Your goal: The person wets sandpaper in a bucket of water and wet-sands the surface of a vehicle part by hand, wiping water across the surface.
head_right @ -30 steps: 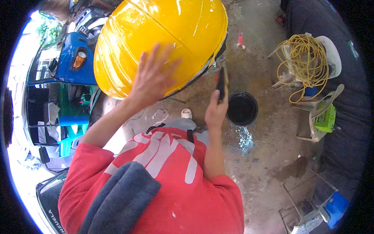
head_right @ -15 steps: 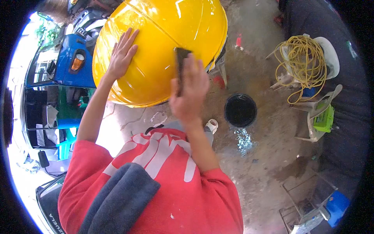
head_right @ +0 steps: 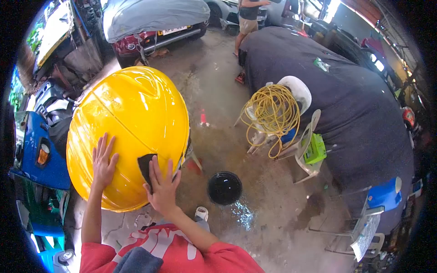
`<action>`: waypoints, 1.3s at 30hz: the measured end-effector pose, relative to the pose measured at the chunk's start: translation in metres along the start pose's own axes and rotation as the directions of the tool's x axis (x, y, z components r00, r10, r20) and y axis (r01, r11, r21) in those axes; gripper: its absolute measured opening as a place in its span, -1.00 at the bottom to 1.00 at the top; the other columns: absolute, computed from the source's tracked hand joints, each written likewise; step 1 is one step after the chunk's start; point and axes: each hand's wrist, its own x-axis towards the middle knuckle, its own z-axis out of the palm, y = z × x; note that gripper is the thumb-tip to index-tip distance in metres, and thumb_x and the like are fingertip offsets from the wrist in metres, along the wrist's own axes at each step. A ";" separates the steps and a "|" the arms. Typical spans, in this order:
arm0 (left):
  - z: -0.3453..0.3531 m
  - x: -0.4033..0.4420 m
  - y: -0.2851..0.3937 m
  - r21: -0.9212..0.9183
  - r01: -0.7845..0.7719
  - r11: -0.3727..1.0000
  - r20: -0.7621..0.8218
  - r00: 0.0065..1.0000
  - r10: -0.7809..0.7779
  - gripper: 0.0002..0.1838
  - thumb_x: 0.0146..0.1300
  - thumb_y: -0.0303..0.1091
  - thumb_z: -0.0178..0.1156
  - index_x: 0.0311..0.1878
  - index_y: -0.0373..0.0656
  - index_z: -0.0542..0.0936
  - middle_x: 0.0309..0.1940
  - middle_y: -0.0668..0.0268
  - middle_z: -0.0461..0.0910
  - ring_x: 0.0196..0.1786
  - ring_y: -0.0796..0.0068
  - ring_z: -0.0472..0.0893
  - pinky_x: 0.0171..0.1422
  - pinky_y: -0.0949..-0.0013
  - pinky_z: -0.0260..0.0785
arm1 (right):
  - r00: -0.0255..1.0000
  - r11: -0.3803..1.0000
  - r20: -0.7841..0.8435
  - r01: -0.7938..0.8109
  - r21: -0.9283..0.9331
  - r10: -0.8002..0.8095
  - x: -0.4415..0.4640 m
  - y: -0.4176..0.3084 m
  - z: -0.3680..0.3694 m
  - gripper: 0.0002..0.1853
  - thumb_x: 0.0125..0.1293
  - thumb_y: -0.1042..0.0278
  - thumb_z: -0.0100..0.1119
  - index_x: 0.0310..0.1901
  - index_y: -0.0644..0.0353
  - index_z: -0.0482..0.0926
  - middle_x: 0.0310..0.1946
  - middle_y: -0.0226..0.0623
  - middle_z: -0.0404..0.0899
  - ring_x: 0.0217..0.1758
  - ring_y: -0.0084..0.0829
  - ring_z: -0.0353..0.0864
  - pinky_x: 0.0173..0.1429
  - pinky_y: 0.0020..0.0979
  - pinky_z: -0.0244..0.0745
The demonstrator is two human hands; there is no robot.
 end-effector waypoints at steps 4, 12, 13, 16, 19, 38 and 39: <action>0.003 0.012 -0.004 -0.010 -0.016 1.000 -0.044 0.999 0.015 -0.38 0.50 0.03 0.02 0.58 0.18 0.31 0.68 0.25 0.03 0.70 0.09 -0.01 0.70 -0.15 -0.30 | 0.996 0.991 0.038 0.080 0.104 -0.084 -0.015 -0.015 0.007 -0.21 0.37 0.07 0.14 0.60 0.05 0.18 0.67 -0.36 0.01 0.72 0.05 -0.18 0.56 0.38 -0.36; 0.013 0.009 -0.015 -0.023 -0.055 0.998 -0.101 0.993 0.053 -0.38 0.50 0.15 0.01 0.57 0.27 0.33 0.65 0.18 0.10 0.68 0.06 0.03 0.68 -0.17 -0.24 | 0.943 0.950 -0.325 0.042 0.309 0.064 0.009 0.054 -0.038 -0.38 0.58 0.08 -0.14 0.49 0.34 0.29 0.53 0.01 0.27 0.62 0.21 0.08 0.61 0.06 -0.11; 0.015 0.010 -0.016 -0.025 -0.060 0.998 -0.111 0.992 0.057 -0.38 0.50 0.16 0.01 0.57 0.28 0.33 0.65 0.18 0.10 0.68 0.06 0.03 0.68 -0.17 -0.24 | 0.950 0.942 -0.301 0.026 0.335 0.080 0.003 0.047 -0.028 -0.38 0.58 0.08 -0.14 0.49 0.34 0.29 0.53 0.01 0.27 0.62 0.21 0.08 0.61 0.06 -0.11; 0.011 0.011 -0.012 -0.034 -0.055 0.998 -0.116 0.992 0.051 -0.38 0.50 0.17 0.00 0.57 0.29 0.33 0.65 0.20 0.10 0.68 0.06 0.03 0.68 -0.16 -0.24 | 0.963 0.925 -0.262 0.035 0.377 0.070 -0.022 0.014 0.001 -0.38 0.55 0.10 -0.10 0.50 0.31 0.29 0.57 -0.07 0.21 0.63 0.20 0.05 0.60 0.17 -0.17; 0.015 0.012 -0.021 -0.004 -0.094 0.996 -0.118 0.989 0.093 -0.38 0.50 0.17 -0.02 0.57 0.30 0.32 0.65 0.21 0.09 0.68 0.05 0.04 0.68 -0.15 -0.25 | 0.999 0.991 -0.016 0.049 0.128 -0.047 -0.030 -0.011 0.018 -0.32 0.47 0.11 0.01 0.54 0.24 0.25 0.63 -0.20 0.11 0.67 0.21 -0.06 0.57 0.33 -0.25; 0.014 0.015 -0.021 -0.021 -0.139 0.990 -0.120 0.984 0.135 -0.36 0.51 0.19 -0.07 0.58 0.28 0.30 0.66 0.20 0.08 0.68 0.05 0.03 0.69 -0.14 -0.27 | 0.997 0.993 -0.024 -0.065 0.103 0.068 -0.004 -0.016 0.005 -0.15 0.28 0.10 0.23 0.57 0.15 0.19 0.68 -0.31 -0.05 0.71 0.17 -0.24 0.53 0.47 -0.33; 0.017 0.009 -0.024 -0.026 -0.131 0.991 -0.111 0.986 0.127 -0.36 0.51 0.19 -0.07 0.58 0.28 0.30 0.66 0.20 0.08 0.68 0.05 0.03 0.69 -0.14 -0.27 | 0.995 0.987 -0.032 -0.086 0.137 0.091 0.000 -0.017 0.006 -0.16 0.29 0.10 0.22 0.57 0.14 0.20 0.68 -0.34 -0.04 0.71 0.18 -0.24 0.52 0.47 -0.33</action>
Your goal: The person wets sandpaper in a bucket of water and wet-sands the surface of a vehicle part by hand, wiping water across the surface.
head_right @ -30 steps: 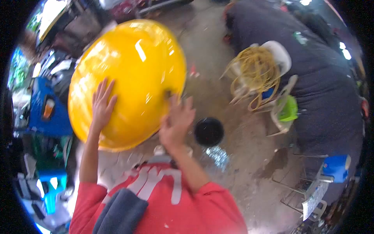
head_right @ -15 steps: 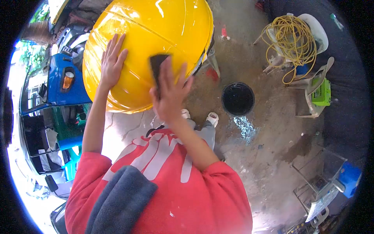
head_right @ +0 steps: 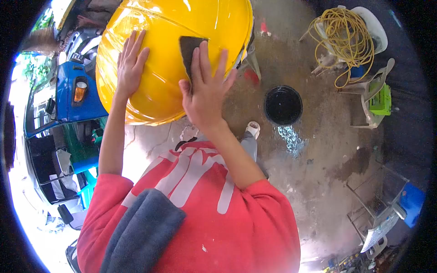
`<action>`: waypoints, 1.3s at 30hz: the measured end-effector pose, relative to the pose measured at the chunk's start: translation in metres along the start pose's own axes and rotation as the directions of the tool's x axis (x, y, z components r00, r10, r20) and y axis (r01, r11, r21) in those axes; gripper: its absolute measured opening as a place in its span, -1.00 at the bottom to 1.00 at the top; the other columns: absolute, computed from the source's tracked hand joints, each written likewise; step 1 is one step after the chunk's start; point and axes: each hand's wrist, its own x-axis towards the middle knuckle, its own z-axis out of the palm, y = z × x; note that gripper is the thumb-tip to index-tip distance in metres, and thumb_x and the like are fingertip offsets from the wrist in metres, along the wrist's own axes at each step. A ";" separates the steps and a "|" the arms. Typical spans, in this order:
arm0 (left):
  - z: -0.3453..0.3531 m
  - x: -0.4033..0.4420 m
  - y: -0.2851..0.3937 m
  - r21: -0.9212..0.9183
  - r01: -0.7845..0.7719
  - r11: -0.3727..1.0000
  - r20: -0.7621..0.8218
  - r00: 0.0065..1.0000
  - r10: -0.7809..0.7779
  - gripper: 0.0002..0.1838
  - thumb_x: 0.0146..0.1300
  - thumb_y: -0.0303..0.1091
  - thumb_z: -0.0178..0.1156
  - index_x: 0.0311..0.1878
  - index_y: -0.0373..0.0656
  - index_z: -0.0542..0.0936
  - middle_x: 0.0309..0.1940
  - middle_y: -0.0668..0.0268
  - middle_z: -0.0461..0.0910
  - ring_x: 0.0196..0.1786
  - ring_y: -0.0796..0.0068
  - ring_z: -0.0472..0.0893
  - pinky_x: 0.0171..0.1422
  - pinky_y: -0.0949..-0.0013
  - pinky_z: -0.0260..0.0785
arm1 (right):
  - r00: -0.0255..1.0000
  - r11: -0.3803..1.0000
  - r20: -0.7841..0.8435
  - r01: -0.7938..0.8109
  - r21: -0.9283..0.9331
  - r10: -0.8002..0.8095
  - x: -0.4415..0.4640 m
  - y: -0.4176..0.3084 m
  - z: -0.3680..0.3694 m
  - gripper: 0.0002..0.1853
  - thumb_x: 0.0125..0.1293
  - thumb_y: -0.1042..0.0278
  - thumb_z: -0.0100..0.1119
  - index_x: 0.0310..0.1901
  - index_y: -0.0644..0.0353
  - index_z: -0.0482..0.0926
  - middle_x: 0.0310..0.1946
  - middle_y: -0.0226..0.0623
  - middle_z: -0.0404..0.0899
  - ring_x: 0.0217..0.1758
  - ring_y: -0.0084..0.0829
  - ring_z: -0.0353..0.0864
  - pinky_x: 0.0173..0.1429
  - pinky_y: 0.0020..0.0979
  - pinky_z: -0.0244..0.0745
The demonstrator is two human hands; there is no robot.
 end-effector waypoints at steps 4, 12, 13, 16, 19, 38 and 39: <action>0.001 0.007 0.000 0.029 -0.007 1.000 -0.046 0.999 0.008 -0.37 0.51 0.19 -0.07 0.58 0.29 0.30 0.65 0.20 0.09 0.68 0.05 0.03 0.68 -0.15 -0.26 | 0.997 0.997 0.034 0.076 0.016 -0.076 -0.026 -0.008 0.004 -0.17 0.30 0.10 0.21 0.57 0.14 0.19 0.68 -0.37 -0.01 0.70 0.19 -0.21 0.51 0.50 -0.35; 0.001 0.007 0.000 0.041 -0.009 0.999 -0.036 0.999 0.010 -0.36 0.51 0.18 -0.06 0.58 0.28 0.29 0.66 0.22 0.09 0.68 0.05 0.03 0.68 -0.19 -0.28 | 0.997 0.998 0.032 0.064 -0.006 -0.064 -0.020 -0.016 -0.005 -0.19 0.30 0.08 0.22 0.56 0.12 0.24 0.66 -0.38 0.04 0.70 0.19 -0.18 0.52 0.48 -0.37; 0.001 0.009 0.001 0.051 -0.001 0.999 -0.037 0.999 0.003 -0.36 0.51 0.18 -0.06 0.58 0.28 0.30 0.66 0.23 0.08 0.68 0.06 0.03 0.68 -0.17 -0.27 | 0.993 0.996 0.094 0.079 -0.048 -0.074 -0.022 -0.018 -0.007 -0.20 0.30 0.08 0.22 0.55 0.13 0.25 0.66 -0.37 0.05 0.70 0.19 -0.17 0.53 0.46 -0.35; 0.002 0.003 0.001 0.042 0.009 0.999 -0.004 1.000 -0.009 -0.37 0.51 0.19 -0.07 0.58 0.29 0.30 0.66 0.23 0.07 0.68 0.07 0.03 0.69 -0.14 -0.28 | 0.997 0.994 0.030 0.076 -0.077 -0.074 0.032 -0.007 -0.005 -0.25 0.36 0.03 0.19 0.53 0.13 0.30 0.64 -0.39 0.11 0.70 0.12 -0.14 0.53 0.45 -0.39; 0.001 0.007 0.001 -0.002 -0.008 1.000 -0.035 0.999 0.008 -0.36 0.50 0.21 -0.07 0.58 0.30 0.30 0.66 0.23 0.07 0.68 0.06 0.02 0.69 -0.15 -0.28 | 0.982 0.980 0.067 0.180 -0.084 -0.175 0.037 -0.003 -0.022 -0.30 0.40 0.00 0.16 0.51 0.11 0.34 0.62 -0.45 0.16 0.70 0.06 -0.10 0.52 0.46 -0.42; 0.008 0.002 -0.002 0.157 -0.076 0.985 -0.098 0.991 0.092 -0.39 0.44 0.22 0.06 0.51 0.39 0.40 0.62 0.23 0.18 0.65 0.10 0.12 0.68 -0.15 -0.14 | 0.779 0.827 0.351 0.561 -0.019 -0.520 0.063 0.014 -0.054 -0.36 0.32 0.18 0.19 0.46 -0.02 0.43 0.55 -0.57 0.30 0.68 -0.12 0.06 0.61 0.30 -0.51; 0.009 0.003 0.002 0.033 0.027 0.999 -0.129 0.991 -0.022 -0.41 0.44 0.21 0.06 0.51 0.40 0.40 0.61 0.23 0.20 0.65 0.10 0.13 0.67 -0.15 -0.12 | 0.786 0.847 0.359 0.531 0.023 -0.502 0.052 0.034 -0.074 -0.42 0.31 0.17 0.20 0.39 0.00 0.50 0.48 -0.54 0.40 0.64 -0.13 0.15 0.61 0.30 -0.42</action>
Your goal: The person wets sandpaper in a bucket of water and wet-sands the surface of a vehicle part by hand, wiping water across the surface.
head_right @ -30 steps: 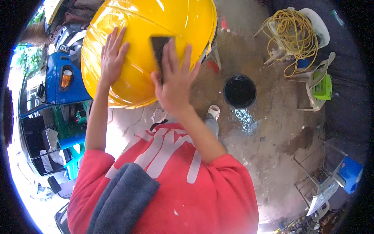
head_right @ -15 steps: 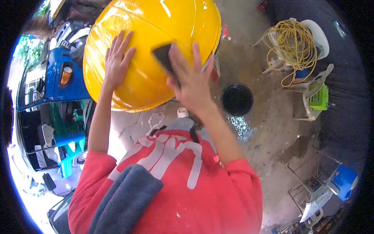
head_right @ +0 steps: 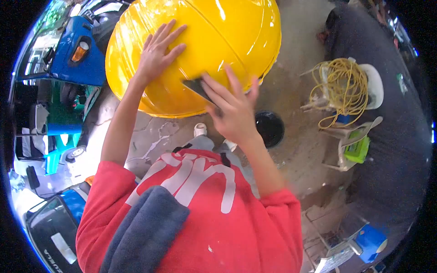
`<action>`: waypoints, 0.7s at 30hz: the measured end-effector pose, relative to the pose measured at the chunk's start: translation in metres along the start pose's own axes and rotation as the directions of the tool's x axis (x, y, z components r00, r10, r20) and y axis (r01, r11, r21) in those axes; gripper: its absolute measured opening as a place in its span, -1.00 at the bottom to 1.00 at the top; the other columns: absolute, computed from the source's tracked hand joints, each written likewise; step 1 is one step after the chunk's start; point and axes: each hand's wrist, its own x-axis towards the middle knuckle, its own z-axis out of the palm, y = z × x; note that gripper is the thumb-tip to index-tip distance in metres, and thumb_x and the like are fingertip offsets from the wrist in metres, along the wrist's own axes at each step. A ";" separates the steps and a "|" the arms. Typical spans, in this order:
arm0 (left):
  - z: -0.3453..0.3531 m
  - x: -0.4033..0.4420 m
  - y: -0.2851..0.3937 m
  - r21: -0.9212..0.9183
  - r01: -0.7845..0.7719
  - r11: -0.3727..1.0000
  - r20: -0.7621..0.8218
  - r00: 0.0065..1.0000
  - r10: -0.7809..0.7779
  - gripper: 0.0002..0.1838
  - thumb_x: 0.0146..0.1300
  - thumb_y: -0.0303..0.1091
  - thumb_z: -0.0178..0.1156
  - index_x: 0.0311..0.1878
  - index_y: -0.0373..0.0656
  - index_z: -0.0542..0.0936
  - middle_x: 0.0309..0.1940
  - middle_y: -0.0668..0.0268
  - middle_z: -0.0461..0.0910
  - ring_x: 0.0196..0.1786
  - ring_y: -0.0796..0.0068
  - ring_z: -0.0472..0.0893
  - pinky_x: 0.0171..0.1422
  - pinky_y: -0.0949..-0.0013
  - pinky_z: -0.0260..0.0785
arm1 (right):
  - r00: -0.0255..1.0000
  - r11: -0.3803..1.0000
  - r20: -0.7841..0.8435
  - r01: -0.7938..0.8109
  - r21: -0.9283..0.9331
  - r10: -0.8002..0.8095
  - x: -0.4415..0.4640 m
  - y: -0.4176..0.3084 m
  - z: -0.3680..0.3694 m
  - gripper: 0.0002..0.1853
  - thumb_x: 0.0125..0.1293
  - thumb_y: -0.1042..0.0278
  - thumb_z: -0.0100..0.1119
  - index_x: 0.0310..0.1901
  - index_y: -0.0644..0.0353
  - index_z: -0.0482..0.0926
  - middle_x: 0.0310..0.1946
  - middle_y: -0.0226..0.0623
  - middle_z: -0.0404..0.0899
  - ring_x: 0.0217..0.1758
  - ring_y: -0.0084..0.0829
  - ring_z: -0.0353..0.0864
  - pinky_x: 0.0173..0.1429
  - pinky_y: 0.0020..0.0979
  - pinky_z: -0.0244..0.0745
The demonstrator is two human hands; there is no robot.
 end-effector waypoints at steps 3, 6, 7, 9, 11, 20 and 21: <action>-0.006 0.004 0.008 -0.005 0.048 0.999 -0.009 0.999 -0.048 -0.41 0.46 0.17 0.06 0.52 0.38 0.39 0.61 0.25 0.19 0.66 0.14 0.11 0.70 -0.11 -0.17 | 0.916 0.794 -0.072 -0.301 0.528 0.395 -0.073 0.025 -0.007 -0.42 0.49 -0.09 0.01 0.27 0.25 0.56 0.29 -0.19 0.60 0.39 -0.19 0.51 0.46 -0.06 0.21; -0.002 -0.003 0.015 -0.040 0.090 0.995 0.011 0.996 -0.090 -0.41 0.48 0.15 0.06 0.53 0.34 0.38 0.63 0.28 0.15 0.67 0.15 0.07 0.71 -0.09 -0.22 | 0.772 0.434 0.111 -0.463 0.773 0.626 -0.132 0.040 -0.007 -0.19 0.52 -0.37 -0.11 0.35 0.34 0.46 0.20 -0.08 0.64 0.15 -0.26 0.68 0.25 -0.26 0.51; -0.002 -0.002 0.017 -0.059 0.103 0.993 0.020 0.995 -0.102 -0.41 0.49 0.14 0.06 0.53 0.29 0.38 0.64 0.28 0.12 0.67 0.12 0.07 0.71 -0.12 -0.23 | 0.715 0.358 0.199 -0.546 0.757 0.670 -0.142 0.042 -0.001 -0.18 0.51 -0.37 -0.07 0.38 0.33 0.43 0.15 -0.12 0.63 0.15 -0.29 0.66 0.21 -0.25 0.53; 0.003 -0.023 0.053 0.028 0.140 0.990 0.019 0.990 -0.140 -0.36 0.46 0.11 0.11 0.54 0.20 0.36 0.65 0.27 0.09 0.68 0.10 0.03 0.71 -0.13 -0.24 | 0.658 0.285 0.276 -0.613 0.737 0.701 -0.151 0.043 0.005 -0.16 0.49 -0.37 -0.04 0.41 0.32 0.40 0.10 -0.16 0.62 0.15 -0.33 0.63 0.17 -0.25 0.54; 0.002 -0.063 0.108 0.082 0.091 0.992 0.073 0.993 -0.097 -0.25 0.37 0.04 0.21 0.57 0.05 0.30 0.67 0.24 0.03 0.70 0.09 -0.04 0.70 -0.17 -0.25 | 0.721 0.634 0.093 -0.656 0.410 0.686 -0.156 0.033 0.010 -0.07 0.43 -0.39 0.04 0.52 0.31 0.26 0.16 -0.25 0.51 0.11 -0.39 0.62 0.22 -0.34 0.52; -0.012 -0.071 0.098 0.001 -0.190 0.982 0.177 0.966 0.187 -0.16 0.30 0.03 0.29 0.60 0.09 0.24 0.66 0.19 0.06 0.69 0.10 0.00 0.68 -0.19 -0.19 | 0.554 0.484 -0.095 -0.616 0.621 0.827 -0.148 0.041 -0.014 -0.37 0.29 0.39 0.43 0.37 0.27 0.44 0.15 -0.35 0.50 0.19 -0.44 0.53 0.33 -0.34 0.43; -0.018 -0.060 0.080 -0.030 -0.116 0.993 0.126 0.985 0.119 -0.21 0.35 0.07 0.24 0.60 0.14 0.25 0.65 0.19 0.07 0.68 0.09 0.04 0.68 -0.18 -0.18 | 0.508 0.483 -0.160 -0.607 0.631 0.846 -0.131 0.026 -0.023 -0.35 0.23 0.48 0.45 0.36 0.29 0.43 0.08 -0.35 0.54 0.14 -0.43 0.55 0.31 -0.34 0.44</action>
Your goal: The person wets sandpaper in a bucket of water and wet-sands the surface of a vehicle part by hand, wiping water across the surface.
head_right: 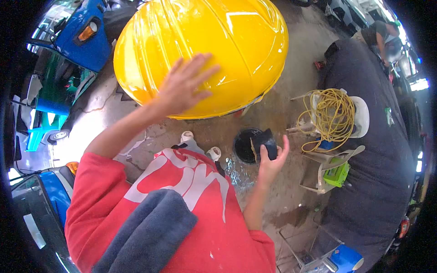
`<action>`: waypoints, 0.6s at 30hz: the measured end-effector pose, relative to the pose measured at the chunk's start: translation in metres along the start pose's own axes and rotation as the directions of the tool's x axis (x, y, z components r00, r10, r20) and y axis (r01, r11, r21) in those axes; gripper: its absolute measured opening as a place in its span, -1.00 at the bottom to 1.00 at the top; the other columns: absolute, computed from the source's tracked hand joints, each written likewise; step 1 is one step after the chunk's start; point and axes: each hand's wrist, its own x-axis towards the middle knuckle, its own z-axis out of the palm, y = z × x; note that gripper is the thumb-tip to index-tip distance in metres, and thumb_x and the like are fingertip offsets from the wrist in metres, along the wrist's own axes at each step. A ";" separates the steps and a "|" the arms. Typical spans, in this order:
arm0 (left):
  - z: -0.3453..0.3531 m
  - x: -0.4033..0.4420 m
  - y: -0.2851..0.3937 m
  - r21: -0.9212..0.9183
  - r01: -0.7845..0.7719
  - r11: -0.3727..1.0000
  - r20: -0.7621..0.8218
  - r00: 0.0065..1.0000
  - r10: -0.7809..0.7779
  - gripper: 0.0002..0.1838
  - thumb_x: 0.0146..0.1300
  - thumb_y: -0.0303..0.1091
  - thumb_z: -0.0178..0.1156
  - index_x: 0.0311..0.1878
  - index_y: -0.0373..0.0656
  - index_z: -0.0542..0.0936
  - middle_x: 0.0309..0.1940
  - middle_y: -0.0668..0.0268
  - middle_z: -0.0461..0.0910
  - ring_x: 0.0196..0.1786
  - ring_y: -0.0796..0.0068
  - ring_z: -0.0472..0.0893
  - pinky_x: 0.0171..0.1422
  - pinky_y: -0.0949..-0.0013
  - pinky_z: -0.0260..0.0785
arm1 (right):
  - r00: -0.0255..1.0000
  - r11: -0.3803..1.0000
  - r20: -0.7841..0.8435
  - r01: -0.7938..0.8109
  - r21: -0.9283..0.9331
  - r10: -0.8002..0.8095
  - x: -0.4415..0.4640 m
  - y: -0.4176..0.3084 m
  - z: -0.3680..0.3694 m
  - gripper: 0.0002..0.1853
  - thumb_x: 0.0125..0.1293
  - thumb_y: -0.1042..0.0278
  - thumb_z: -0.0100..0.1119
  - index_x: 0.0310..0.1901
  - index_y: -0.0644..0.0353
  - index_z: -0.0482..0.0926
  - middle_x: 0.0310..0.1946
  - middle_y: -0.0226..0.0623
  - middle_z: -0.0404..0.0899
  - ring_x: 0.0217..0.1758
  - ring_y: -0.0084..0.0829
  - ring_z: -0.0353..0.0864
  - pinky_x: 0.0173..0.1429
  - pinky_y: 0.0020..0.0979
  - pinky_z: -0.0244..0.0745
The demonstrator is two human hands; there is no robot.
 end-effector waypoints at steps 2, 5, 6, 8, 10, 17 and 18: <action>-0.009 0.017 -0.049 0.106 0.115 0.988 0.021 0.993 -0.118 -0.31 0.48 0.17 0.05 0.59 0.20 0.26 0.64 0.18 0.09 0.66 0.04 0.08 0.67 -0.19 -0.14 | 0.993 0.993 -0.084 -0.077 0.085 0.084 0.002 -0.016 0.010 -0.30 0.08 0.66 0.52 0.27 0.25 0.43 0.00 -0.33 0.56 0.02 -0.42 0.58 0.24 -0.39 0.47; -0.006 0.036 -0.120 0.085 0.308 0.948 -0.017 0.951 -0.308 -0.31 0.53 0.25 -0.14 0.59 0.13 0.25 0.64 0.12 0.09 0.64 -0.09 0.09 0.65 -0.22 -0.13 | 0.992 0.990 -0.061 -0.104 0.091 0.110 0.013 0.003 0.018 -0.37 0.14 0.59 0.51 0.22 0.17 0.42 0.04 -0.36 0.53 -0.03 -0.43 0.59 0.16 -0.43 0.50; -0.003 0.039 -0.125 0.085 0.305 0.949 -0.026 0.952 -0.304 -0.31 0.53 0.25 -0.14 0.59 0.13 0.25 0.64 0.12 0.09 0.64 -0.09 0.09 0.65 -0.22 -0.13 | 0.993 0.991 -0.064 -0.095 0.095 0.101 0.014 0.004 0.025 -0.37 0.14 0.59 0.51 0.22 0.17 0.42 0.04 -0.36 0.53 -0.03 -0.43 0.59 0.16 -0.43 0.50; 0.004 0.052 -0.128 0.119 0.495 0.860 -0.034 0.868 -0.495 -0.30 0.53 0.25 -0.14 0.59 0.10 0.26 0.64 0.07 0.07 0.63 -0.17 0.07 0.63 -0.28 -0.14 | 0.998 0.990 0.019 -0.070 0.122 0.068 0.019 0.000 0.040 -0.66 0.34 0.50 0.29 0.09 0.20 0.43 0.07 -0.27 0.56 0.07 -0.38 0.61 0.15 -0.40 0.54; 0.015 0.049 -0.094 0.089 0.390 0.917 -0.075 0.920 -0.384 -0.30 0.52 0.24 -0.12 0.57 0.07 0.27 0.64 0.04 0.06 0.63 -0.20 0.06 0.62 -0.33 -0.16 | 1.000 0.954 0.002 -0.009 0.300 0.008 0.016 -0.037 0.065 -0.73 0.38 0.49 0.17 0.08 0.22 0.45 0.17 -0.21 0.52 0.17 -0.36 0.57 0.20 -0.36 0.55; 0.007 0.030 0.002 -0.083 0.016 0.996 -0.083 0.996 -0.023 -0.35 0.45 0.11 0.08 0.55 0.19 0.33 0.62 0.10 0.12 0.64 -0.07 0.11 0.62 -0.31 -0.08 | 0.908 0.920 0.154 0.376 0.110 -0.390 0.036 -0.090 0.105 -0.52 0.36 0.56 -0.08 0.31 0.31 0.50 0.44 -0.12 0.39 0.49 -0.19 0.39 0.45 -0.19 0.41; 0.008 0.029 0.000 -0.090 0.021 0.996 -0.081 0.996 -0.029 -0.35 0.45 0.11 0.08 0.55 0.19 0.33 0.62 0.10 0.12 0.64 -0.07 0.11 0.62 -0.31 -0.08 | 0.836 0.857 0.214 0.515 0.011 -0.505 0.041 -0.096 0.108 -0.50 0.34 0.56 -0.07 0.32 0.33 0.49 0.43 -0.10 0.41 0.50 -0.14 0.39 0.49 -0.18 0.35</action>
